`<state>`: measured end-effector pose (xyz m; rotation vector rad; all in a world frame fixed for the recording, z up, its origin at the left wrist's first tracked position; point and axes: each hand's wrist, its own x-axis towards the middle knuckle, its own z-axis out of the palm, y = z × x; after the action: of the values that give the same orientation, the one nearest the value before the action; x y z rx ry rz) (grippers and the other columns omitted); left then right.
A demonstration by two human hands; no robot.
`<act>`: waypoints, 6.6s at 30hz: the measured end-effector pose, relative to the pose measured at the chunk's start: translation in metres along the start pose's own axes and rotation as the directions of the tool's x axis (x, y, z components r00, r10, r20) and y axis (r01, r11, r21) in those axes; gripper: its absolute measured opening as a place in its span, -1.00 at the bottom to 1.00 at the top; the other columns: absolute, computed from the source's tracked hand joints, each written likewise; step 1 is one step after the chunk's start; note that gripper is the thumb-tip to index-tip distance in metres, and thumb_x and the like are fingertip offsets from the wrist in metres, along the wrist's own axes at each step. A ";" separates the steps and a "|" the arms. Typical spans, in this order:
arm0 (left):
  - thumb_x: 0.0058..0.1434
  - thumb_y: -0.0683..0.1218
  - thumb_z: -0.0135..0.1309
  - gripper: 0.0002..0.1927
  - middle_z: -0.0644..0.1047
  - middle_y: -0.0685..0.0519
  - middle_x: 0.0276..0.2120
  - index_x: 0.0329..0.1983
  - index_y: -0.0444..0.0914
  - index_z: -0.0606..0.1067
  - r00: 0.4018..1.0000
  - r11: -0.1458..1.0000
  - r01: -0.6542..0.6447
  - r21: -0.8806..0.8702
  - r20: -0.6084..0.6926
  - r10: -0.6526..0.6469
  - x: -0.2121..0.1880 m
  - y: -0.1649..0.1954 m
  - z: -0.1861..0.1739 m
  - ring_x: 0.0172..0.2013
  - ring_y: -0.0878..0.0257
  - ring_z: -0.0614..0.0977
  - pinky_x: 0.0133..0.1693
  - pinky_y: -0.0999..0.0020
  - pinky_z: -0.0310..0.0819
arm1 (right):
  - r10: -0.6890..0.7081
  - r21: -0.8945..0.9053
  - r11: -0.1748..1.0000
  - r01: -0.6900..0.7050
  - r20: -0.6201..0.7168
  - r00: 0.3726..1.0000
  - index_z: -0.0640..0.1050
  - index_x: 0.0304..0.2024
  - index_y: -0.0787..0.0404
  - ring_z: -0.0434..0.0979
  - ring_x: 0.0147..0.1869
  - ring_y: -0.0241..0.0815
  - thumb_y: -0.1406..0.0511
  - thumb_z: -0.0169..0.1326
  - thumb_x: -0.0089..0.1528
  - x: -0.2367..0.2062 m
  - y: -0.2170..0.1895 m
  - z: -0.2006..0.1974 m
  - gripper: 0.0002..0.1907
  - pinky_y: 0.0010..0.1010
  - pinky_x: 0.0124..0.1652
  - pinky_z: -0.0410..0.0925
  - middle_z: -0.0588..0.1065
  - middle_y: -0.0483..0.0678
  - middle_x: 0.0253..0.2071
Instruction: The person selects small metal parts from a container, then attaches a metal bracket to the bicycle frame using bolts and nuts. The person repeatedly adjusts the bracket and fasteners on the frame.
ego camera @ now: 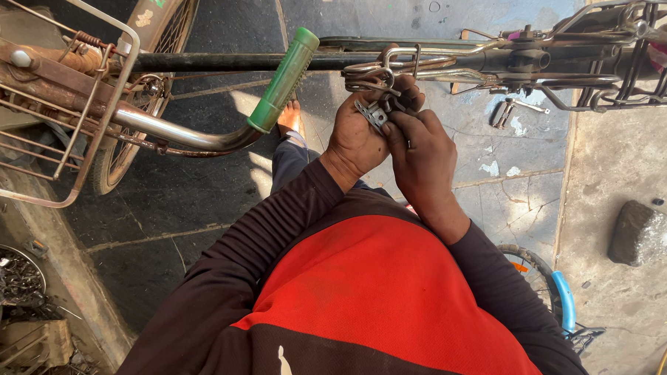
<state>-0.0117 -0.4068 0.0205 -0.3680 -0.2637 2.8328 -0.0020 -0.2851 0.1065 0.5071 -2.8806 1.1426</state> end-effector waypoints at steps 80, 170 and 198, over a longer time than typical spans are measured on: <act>0.43 0.00 0.06 -0.82 0.38 0.18 -0.54 -0.05 -0.19 0.45 0.952 0.579 -0.080 0.812 -0.109 0.285 0.011 0.010 0.039 -0.56 0.43 0.38 -0.57 0.54 0.17 | -0.160 -0.086 0.984 0.157 -0.034 0.986 0.51 0.31 0.03 0.56 -0.28 -0.02 0.37 0.18 0.32 0.046 0.028 -0.010 -0.51 -0.24 -0.35 0.40 0.50 -0.06 -0.17; 0.52 0.09 -0.13 -0.61 0.61 -0.29 -0.01 0.07 -0.35 0.36 0.940 0.748 0.090 0.657 -0.305 0.155 0.013 0.009 0.058 -0.07 0.09 0.69 -0.57 0.58 0.32 | 0.189 0.380 0.915 -0.136 -0.106 0.976 0.55 -0.05 0.29 0.50 -0.27 -0.27 0.46 0.15 0.38 0.000 0.035 -0.011 -0.90 -0.44 -0.24 0.36 0.51 -0.02 -0.21; 0.49 0.06 -0.04 -0.71 0.54 0.07 -0.34 -0.06 -0.28 0.45 0.950 0.706 -0.002 0.709 -0.218 0.222 0.014 0.009 0.053 -0.55 0.44 0.45 -0.65 0.58 0.17 | 0.003 0.255 0.965 -0.058 0.212 0.977 0.53 0.10 0.23 0.67 -0.09 0.03 0.39 0.13 0.32 0.041 0.010 -0.027 -0.72 -0.22 -0.16 0.46 0.60 0.05 -0.06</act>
<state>-0.0413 -0.4188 0.0659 -0.6178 0.9179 2.6703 -0.0473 -0.2724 0.1240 0.6257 -2.9325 1.5767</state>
